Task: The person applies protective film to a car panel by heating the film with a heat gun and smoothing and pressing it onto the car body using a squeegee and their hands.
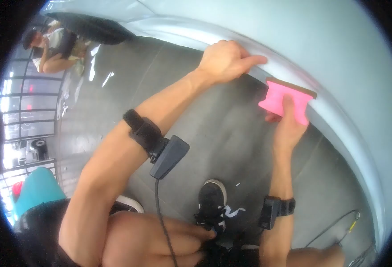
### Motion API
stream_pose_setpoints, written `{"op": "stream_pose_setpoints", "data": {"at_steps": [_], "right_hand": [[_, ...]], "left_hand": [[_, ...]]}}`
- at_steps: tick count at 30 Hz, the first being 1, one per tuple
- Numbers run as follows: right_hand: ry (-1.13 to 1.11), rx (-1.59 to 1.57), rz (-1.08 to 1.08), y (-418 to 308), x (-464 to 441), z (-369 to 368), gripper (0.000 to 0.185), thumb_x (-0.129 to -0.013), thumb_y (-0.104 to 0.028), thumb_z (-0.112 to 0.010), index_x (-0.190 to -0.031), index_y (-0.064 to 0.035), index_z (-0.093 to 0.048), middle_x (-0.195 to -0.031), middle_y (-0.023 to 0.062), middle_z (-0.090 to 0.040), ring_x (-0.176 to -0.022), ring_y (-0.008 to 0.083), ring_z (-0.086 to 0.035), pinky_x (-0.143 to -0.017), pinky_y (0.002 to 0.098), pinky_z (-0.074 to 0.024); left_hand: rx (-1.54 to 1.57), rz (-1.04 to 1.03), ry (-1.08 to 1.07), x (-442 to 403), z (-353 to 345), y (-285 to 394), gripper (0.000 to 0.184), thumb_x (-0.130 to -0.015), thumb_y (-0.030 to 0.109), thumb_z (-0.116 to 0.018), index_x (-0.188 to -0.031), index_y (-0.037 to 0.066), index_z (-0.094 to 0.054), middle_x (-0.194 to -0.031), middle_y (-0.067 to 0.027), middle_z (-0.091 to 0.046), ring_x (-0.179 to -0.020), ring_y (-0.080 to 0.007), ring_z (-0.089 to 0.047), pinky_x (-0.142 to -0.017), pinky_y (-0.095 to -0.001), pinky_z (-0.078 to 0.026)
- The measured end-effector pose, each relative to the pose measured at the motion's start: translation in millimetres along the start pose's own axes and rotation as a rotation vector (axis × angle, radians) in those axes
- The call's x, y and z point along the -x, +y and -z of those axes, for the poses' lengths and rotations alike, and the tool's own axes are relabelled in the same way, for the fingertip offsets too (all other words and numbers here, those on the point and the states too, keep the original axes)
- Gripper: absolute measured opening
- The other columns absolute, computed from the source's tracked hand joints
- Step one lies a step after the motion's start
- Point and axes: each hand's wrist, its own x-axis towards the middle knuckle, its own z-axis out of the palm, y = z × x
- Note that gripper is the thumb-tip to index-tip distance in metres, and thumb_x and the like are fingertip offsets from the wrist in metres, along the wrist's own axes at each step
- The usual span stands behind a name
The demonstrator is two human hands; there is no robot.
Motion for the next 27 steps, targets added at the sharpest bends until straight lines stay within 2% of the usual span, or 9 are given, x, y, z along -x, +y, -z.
{"op": "stream_pose_setpoints", "data": {"at_steps": [5, 8, 11, 13, 19, 20, 21, 24, 27], "right_hand": [[-0.028, 0.073, 0.021, -3, -1, 21, 0.033, -0.099, -0.029, -0.063, -0.095, 0.0032, -0.070, -0.072, 0.0100, -0.069, -0.055, 0.0153, -0.061, -0.052, 0.0287, -0.0472], [-0.067, 0.103, -0.004, -6, -3, 29, 0.033, -0.098, -0.029, -0.064, -0.093, 0.0031, -0.070, -0.072, 0.0098, -0.068, -0.055, 0.0151, -0.061, -0.052, 0.0287, -0.0471], [-0.088, 0.104, -0.031, -10, -2, 32, 0.033, -0.098, -0.029, -0.064, -0.093, 0.0034, -0.070, -0.072, 0.0098, -0.069, -0.054, 0.0151, -0.061, -0.052, 0.0287, -0.0470], [-0.093, 0.098, -0.032, -13, 0, 29, 0.034, -0.098, -0.029, -0.064, -0.093, 0.0036, -0.070, -0.072, 0.0098, -0.069, -0.054, 0.0152, -0.061, -0.052, 0.0287, -0.0469], [-0.085, 0.116, -0.014, -16, -3, 33, 0.035, -0.098, -0.031, -0.064, -0.091, 0.0031, -0.070, -0.072, 0.0097, -0.068, -0.055, 0.0151, -0.061, -0.053, 0.0290, -0.0480], [-0.098, 0.116, -0.022, -18, -2, 35, 0.035, -0.098, -0.031, -0.064, -0.092, 0.0030, -0.070, -0.072, 0.0097, -0.068, -0.055, 0.0150, -0.061, -0.054, 0.0289, -0.0483], [-0.111, 0.115, -0.031, -19, -2, 37, 0.036, -0.099, -0.032, -0.063, -0.093, 0.0030, -0.070, -0.073, 0.0098, -0.069, -0.056, 0.0149, -0.061, -0.054, 0.0289, -0.0487], [-0.105, 0.076, -0.037, -17, 0, 35, 0.036, -0.099, -0.032, -0.063, -0.093, 0.0028, -0.070, -0.074, 0.0099, -0.069, -0.056, 0.0149, -0.061, -0.055, 0.0285, -0.0490], [-0.074, 0.014, -0.033, -10, 1, 23, 0.036, -0.100, -0.032, -0.062, -0.093, 0.0028, -0.070, -0.075, 0.0101, -0.069, -0.056, 0.0154, -0.062, -0.055, 0.0282, -0.0496]], "left_hand": [[-0.028, -0.053, 0.011, 0, 3, -12, 0.061, -0.089, 0.061, -0.060, -0.063, 0.007, -0.072, -0.056, -0.0058, -0.065, -0.059, -0.0231, -0.065, -0.064, -0.0347, -0.052], [0.160, 0.033, -0.115, 4, 8, -10, 0.060, -0.093, 0.060, -0.055, -0.066, 0.008, -0.073, -0.066, -0.0115, -0.069, -0.073, -0.0332, -0.069, -0.073, -0.0428, -0.053], [0.165, 0.029, -0.083, 4, 2, -3, 0.061, -0.091, 0.062, -0.056, -0.066, 0.009, -0.073, -0.064, -0.0085, -0.069, -0.071, -0.0302, -0.069, -0.075, -0.0404, -0.054], [-0.301, 0.054, -0.045, 5, 5, 18, 0.064, -0.087, 0.066, -0.060, -0.067, 0.006, -0.073, -0.060, -0.0073, -0.068, -0.059, -0.0231, -0.066, -0.065, -0.0351, -0.052], [0.007, 0.066, -0.083, -1, 17, -13, 0.065, -0.084, 0.068, -0.062, -0.067, 0.006, -0.074, -0.059, -0.0077, -0.067, -0.059, -0.0220, -0.067, -0.064, -0.0342, -0.053], [-0.111, 0.027, -0.008, -5, 19, -31, 0.065, -0.086, 0.067, -0.062, -0.067, 0.006, -0.073, -0.058, -0.0078, -0.066, -0.059, -0.0211, -0.067, -0.063, -0.0330, -0.053], [-0.085, 0.119, -0.040, -5, 30, -42, 0.063, -0.089, 0.066, -0.057, -0.068, 0.010, -0.075, -0.064, -0.0092, -0.070, -0.070, -0.0284, -0.071, -0.073, -0.0410, -0.055], [0.050, 0.356, 0.114, 10, 52, -72, 0.058, -0.096, 0.055, -0.052, -0.075, 0.006, -0.076, -0.067, -0.0112, -0.070, -0.069, -0.0306, -0.070, -0.076, -0.0421, -0.055], [-0.050, 0.384, 0.216, 17, 63, -84, 0.056, -0.098, 0.050, -0.049, -0.076, 0.006, -0.075, -0.070, -0.0121, -0.071, -0.072, -0.0314, -0.070, -0.079, -0.0429, -0.054]]}}
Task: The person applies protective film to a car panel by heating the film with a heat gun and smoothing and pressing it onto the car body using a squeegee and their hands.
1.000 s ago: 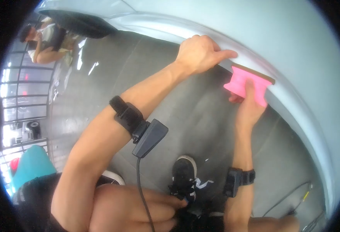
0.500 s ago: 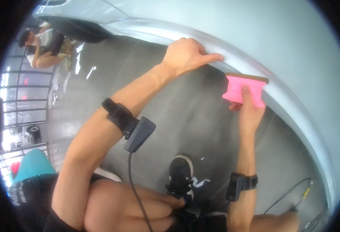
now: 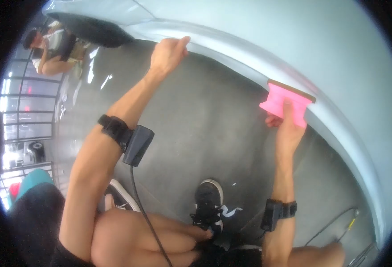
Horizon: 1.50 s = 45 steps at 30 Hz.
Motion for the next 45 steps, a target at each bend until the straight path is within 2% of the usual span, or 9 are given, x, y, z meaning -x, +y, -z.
{"op": "stream_pose_setpoints", "data": {"at_steps": [13, 16, 18, 20, 26, 29, 31, 37, 45], "right_hand": [[0.014, 0.052, 0.188, 29, -25, -166, 0.043, -0.100, -0.036, -0.059, -0.093, 0.0040, -0.073, -0.075, 0.0132, -0.073, -0.067, 0.0195, -0.071, -0.065, 0.0336, -0.0539], [-0.137, 0.512, 0.299, 28, -32, -161, 0.042, -0.098, -0.037, -0.060, -0.089, 0.0026, -0.074, -0.076, 0.0152, -0.073, -0.070, 0.0215, -0.072, -0.067, 0.0368, -0.0524], [-0.399, 0.585, 0.131, 38, -32, -140, 0.045, -0.093, -0.040, -0.064, -0.083, 0.0025, -0.072, -0.072, 0.0242, -0.067, -0.071, 0.0436, -0.065, -0.067, 0.0473, -0.0493], [-0.523, 0.581, 0.237, 46, -14, -99, 0.043, -0.093, -0.038, -0.065, -0.084, 0.0028, -0.072, -0.073, 0.0246, -0.067, -0.069, 0.0375, -0.068, -0.066, 0.0443, -0.0495], [-0.226, 0.347, -0.052, 75, 40, 39, 0.035, -0.099, -0.030, -0.066, -0.093, 0.0036, -0.073, -0.077, 0.0057, -0.071, -0.066, 0.0151, -0.065, -0.062, 0.0302, -0.0490], [0.150, 0.146, -0.113, 85, 36, 65, 0.035, -0.100, -0.031, -0.064, -0.097, 0.0031, -0.072, -0.079, 0.0061, -0.071, -0.067, 0.0120, -0.064, -0.061, 0.0257, -0.0487], [0.135, 0.153, -0.096, 73, 38, 61, 0.035, -0.100, -0.031, -0.064, -0.098, 0.0038, -0.071, -0.080, 0.0068, -0.071, -0.066, 0.0117, -0.064, -0.060, 0.0253, -0.0487], [0.052, 0.111, -0.096, 62, 46, 49, 0.036, -0.100, -0.031, -0.063, -0.096, 0.0038, -0.070, -0.081, 0.0078, -0.071, -0.066, 0.0123, -0.063, -0.059, 0.0255, -0.0485], [0.144, 0.070, -0.063, 49, 37, 61, 0.034, -0.101, -0.030, -0.062, -0.098, 0.0030, -0.069, -0.080, 0.0075, -0.069, -0.064, 0.0130, -0.063, -0.058, 0.0267, -0.0492]], "left_hand": [[0.307, -0.089, 0.108, 37, -35, 32, 0.051, -0.101, 0.041, -0.044, -0.077, 0.001, -0.066, -0.076, -0.0213, -0.067, -0.077, -0.0434, -0.063, -0.074, -0.0501, -0.048], [0.501, -0.105, 0.204, 42, -39, 29, 0.052, -0.101, 0.040, -0.043, -0.074, 0.000, -0.063, -0.071, -0.0215, -0.064, -0.070, -0.0430, -0.059, -0.070, -0.0493, -0.046], [0.586, -0.245, 0.206, 43, -38, 29, 0.053, -0.101, 0.041, -0.044, -0.073, 0.000, -0.063, -0.064, -0.0199, -0.060, -0.064, -0.0375, -0.058, -0.067, -0.0459, -0.045], [0.652, -0.257, 0.111, 43, -47, 33, 0.054, -0.100, 0.043, -0.046, -0.074, 0.000, -0.065, -0.062, -0.0180, -0.059, -0.063, -0.0339, -0.058, -0.066, -0.0439, -0.046], [0.576, -0.256, -0.166, 59, -52, 71, 0.060, -0.093, 0.056, -0.056, -0.079, 0.000, -0.073, -0.060, -0.0142, -0.060, -0.063, -0.0273, -0.063, -0.068, -0.0384, -0.049], [0.351, -0.284, -0.159, 61, -42, 90, 0.063, -0.091, 0.060, -0.058, -0.075, 0.001, -0.073, -0.062, -0.0148, -0.064, -0.064, -0.0301, -0.065, -0.068, -0.0401, -0.052], [-0.032, -0.322, -0.173, 52, -36, 98, 0.070, -0.088, 0.069, -0.059, -0.069, 0.003, -0.071, -0.060, -0.0144, -0.062, -0.059, -0.0302, -0.062, -0.063, -0.0422, -0.050], [-0.381, -0.604, 0.129, 20, -55, 81, 0.075, -0.090, 0.074, -0.050, -0.065, 0.007, -0.072, -0.060, -0.0140, -0.065, -0.065, -0.0340, -0.068, -0.062, -0.0439, -0.054], [-0.474, -0.535, 0.162, -7, -23, 28, 0.071, -0.097, 0.063, -0.047, -0.062, 0.006, -0.068, -0.059, -0.0136, -0.065, -0.058, -0.0325, -0.067, -0.054, -0.0400, -0.052]]}}
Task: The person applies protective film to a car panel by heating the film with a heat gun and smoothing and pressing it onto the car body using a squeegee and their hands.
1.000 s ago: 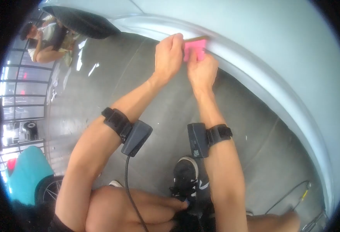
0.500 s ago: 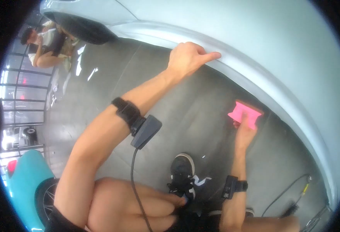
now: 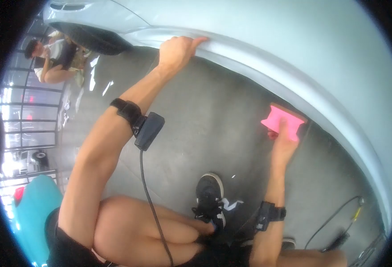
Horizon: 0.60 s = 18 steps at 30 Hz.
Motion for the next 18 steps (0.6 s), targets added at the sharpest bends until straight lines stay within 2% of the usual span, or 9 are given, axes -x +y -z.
{"op": "stream_pose_setpoints", "data": {"at_steps": [1, 2, 5, 6, 10, 13, 15, 16, 18], "right_hand": [[0.023, 0.003, -0.019, 3, -4, 4, 0.034, -0.101, -0.031, -0.061, -0.099, 0.0028, -0.070, -0.080, 0.0074, -0.069, -0.065, 0.0131, -0.063, -0.059, 0.0269, -0.0501], [0.046, 0.006, -0.035, 5, -6, 7, 0.035, -0.101, -0.031, -0.061, -0.100, 0.0026, -0.070, -0.080, 0.0074, -0.069, -0.066, 0.0132, -0.063, -0.060, 0.0272, -0.0509], [0.119, -0.037, -0.043, 6, -8, 6, 0.037, -0.100, -0.033, -0.061, -0.097, 0.0028, -0.071, -0.077, 0.0084, -0.069, -0.063, 0.0140, -0.063, -0.058, 0.0281, -0.0498], [0.112, -0.038, -0.041, 4, -7, 4, 0.037, -0.100, -0.033, -0.061, -0.097, 0.0028, -0.071, -0.077, 0.0084, -0.069, -0.063, 0.0140, -0.063, -0.058, 0.0281, -0.0498], [0.045, 0.023, -0.062, -3, 1, 0, 0.035, -0.102, -0.032, -0.059, -0.101, 0.0019, -0.070, -0.081, 0.0073, -0.069, -0.068, 0.0130, -0.064, -0.061, 0.0265, -0.0510], [-0.002, 0.013, -0.038, -5, 6, -6, 0.035, -0.102, -0.032, -0.059, -0.100, 0.0013, -0.069, -0.081, 0.0068, -0.069, -0.067, 0.0125, -0.063, -0.059, 0.0260, -0.0494], [-0.021, -0.019, -0.014, -3, 6, -9, 0.035, -0.102, -0.033, -0.058, -0.099, 0.0010, -0.069, -0.080, 0.0066, -0.069, -0.067, 0.0123, -0.062, -0.058, 0.0259, -0.0484], [0.002, -0.022, -0.040, -2, 5, -9, 0.036, -0.102, -0.033, -0.058, -0.098, 0.0008, -0.069, -0.080, 0.0065, -0.069, -0.066, 0.0121, -0.062, -0.058, 0.0258, -0.0477], [0.034, -0.024, -0.063, 2, 3, -6, 0.036, -0.102, -0.033, -0.058, -0.097, 0.0007, -0.069, -0.079, 0.0063, -0.069, -0.065, 0.0119, -0.062, -0.057, 0.0257, -0.0470]], "left_hand": [[-0.011, -0.003, 0.046, 2, -1, -6, 0.069, -0.098, 0.062, -0.047, -0.063, 0.006, -0.068, -0.059, -0.0129, -0.065, -0.058, -0.0320, -0.067, -0.053, -0.0397, -0.052], [0.057, 0.119, -0.012, 3, -2, -10, 0.070, -0.099, 0.063, -0.046, -0.064, 0.006, -0.068, -0.060, -0.0132, -0.065, -0.061, -0.0319, -0.068, -0.059, -0.0419, -0.054], [0.164, 0.090, -0.045, 13, -2, -1, 0.074, -0.096, 0.068, -0.046, -0.064, 0.006, -0.068, -0.062, -0.0144, -0.065, -0.067, -0.0333, -0.068, -0.066, -0.0444, -0.055], [0.240, 0.062, -0.159, 17, 10, 19, 0.078, -0.093, 0.074, -0.045, -0.066, 0.005, -0.069, -0.065, -0.0164, -0.066, -0.071, -0.0355, -0.069, -0.072, -0.0468, -0.054], [0.256, 0.160, -0.259, 3, 19, 65, 0.074, -0.092, 0.073, -0.050, -0.067, 0.006, -0.069, -0.062, -0.0125, -0.064, -0.065, -0.0347, -0.065, -0.067, -0.0454, -0.052], [0.222, 0.113, -0.218, -5, 9, 57, 0.072, -0.092, 0.072, -0.049, -0.067, 0.007, -0.070, -0.061, -0.0104, -0.065, -0.065, -0.0332, -0.065, -0.068, -0.0458, -0.052], [0.167, -0.004, -0.194, -8, -3, 45, 0.065, -0.098, 0.064, -0.045, -0.083, 0.008, -0.075, -0.076, -0.0137, -0.071, -0.074, -0.0350, -0.069, -0.072, -0.0458, -0.055], [0.165, -0.007, -0.193, -6, -7, 39, 0.065, -0.098, 0.064, -0.045, -0.083, 0.008, -0.075, -0.076, -0.0137, -0.071, -0.074, -0.0350, -0.069, -0.072, -0.0458, -0.055], [0.309, -0.098, -0.090, -4, -9, 33, 0.062, -0.098, 0.059, -0.046, -0.071, 0.009, -0.070, -0.064, -0.0059, -0.066, -0.069, -0.0291, -0.066, -0.073, -0.0438, -0.052]]}}
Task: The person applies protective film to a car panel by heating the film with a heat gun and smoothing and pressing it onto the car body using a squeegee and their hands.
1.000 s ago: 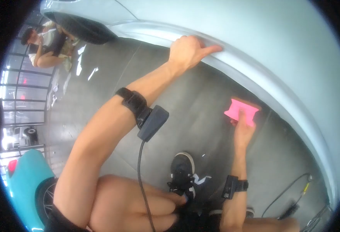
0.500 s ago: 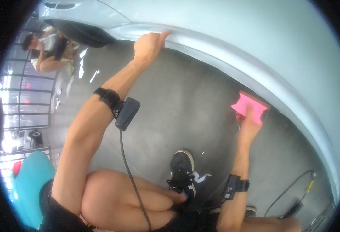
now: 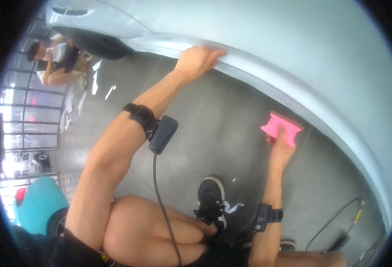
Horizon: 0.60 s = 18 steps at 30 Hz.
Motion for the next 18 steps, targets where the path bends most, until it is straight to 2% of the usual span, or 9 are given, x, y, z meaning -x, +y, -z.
{"op": "stream_pose_setpoints", "data": {"at_steps": [7, 11, 13, 14, 15, 17, 18], "right_hand": [[0.042, -0.040, -0.009, -7, -7, 12, 0.036, -0.101, -0.033, -0.059, -0.098, 0.0013, -0.069, -0.077, 0.0065, -0.068, -0.064, 0.0117, -0.062, -0.058, 0.0253, -0.0477], [0.064, -0.068, 0.017, -13, -8, 15, 0.035, -0.101, -0.033, -0.060, -0.098, 0.0010, -0.069, -0.077, 0.0061, -0.068, -0.064, 0.0119, -0.061, -0.058, 0.0265, -0.0472], [0.057, -0.040, 0.055, -13, -12, 16, 0.034, -0.101, -0.032, -0.060, -0.098, 0.0008, -0.069, -0.077, 0.0058, -0.068, -0.064, 0.0121, -0.061, -0.058, 0.0272, -0.0475], [0.053, -0.009, 0.092, -12, -13, 16, 0.034, -0.101, -0.032, -0.059, -0.098, 0.0007, -0.069, -0.077, 0.0055, -0.067, -0.065, 0.0122, -0.060, -0.059, 0.0278, -0.0477], [0.038, -0.018, 0.092, -13, -13, 10, 0.034, -0.101, -0.032, -0.059, -0.098, 0.0007, -0.069, -0.077, 0.0055, -0.067, -0.065, 0.0122, -0.060, -0.059, 0.0278, -0.0477], [0.071, -0.069, 0.045, -14, -14, 4, 0.034, -0.101, -0.032, -0.059, -0.093, -0.0004, -0.069, -0.075, 0.0063, -0.066, -0.062, 0.0136, -0.058, -0.057, 0.0291, -0.0460], [0.064, -0.072, 0.045, -16, -12, 2, 0.034, -0.101, -0.032, -0.059, -0.093, -0.0004, -0.069, -0.075, 0.0063, -0.066, -0.062, 0.0136, -0.058, -0.057, 0.0291, -0.0460]], "left_hand": [[0.063, 0.134, -0.118, 2, 17, 10, 0.067, -0.099, 0.061, -0.038, -0.073, 0.009, -0.070, -0.064, -0.0054, -0.066, -0.068, -0.0273, -0.065, -0.073, -0.0396, -0.051], [0.201, 0.125, -0.129, 16, 20, 30, 0.065, -0.100, 0.059, -0.042, -0.077, 0.005, -0.070, -0.067, -0.0061, -0.067, -0.069, -0.0236, -0.066, -0.072, -0.0376, -0.052], [0.603, 0.171, -0.156, 18, 24, 50, 0.062, -0.101, 0.056, -0.049, -0.082, 0.001, -0.071, -0.072, -0.0076, -0.067, -0.072, -0.0203, -0.066, -0.071, -0.0354, -0.054], [0.871, 0.276, -0.192, 14, 23, 53, 0.061, -0.100, 0.055, -0.054, -0.090, -0.002, -0.070, -0.079, -0.0100, -0.068, -0.076, -0.0192, -0.067, -0.070, -0.0337, -0.055], [0.859, 0.282, -0.182, 14, 24, 55, 0.061, -0.100, 0.055, -0.054, -0.090, -0.002, -0.070, -0.079, -0.0100, -0.068, -0.076, -0.0192, -0.067, -0.070, -0.0337, -0.055], [1.177, 0.420, -0.108, 13, 19, 61, 0.063, -0.100, 0.058, -0.052, -0.095, -0.003, -0.069, -0.080, -0.0107, -0.068, -0.076, -0.0183, -0.067, -0.070, -0.0334, -0.056], [1.185, 0.392, -0.106, 13, 18, 59, 0.064, -0.101, 0.058, -0.051, -0.097, -0.003, -0.069, -0.084, -0.0110, -0.068, -0.077, -0.0181, -0.067, -0.069, -0.0332, -0.056]]}}
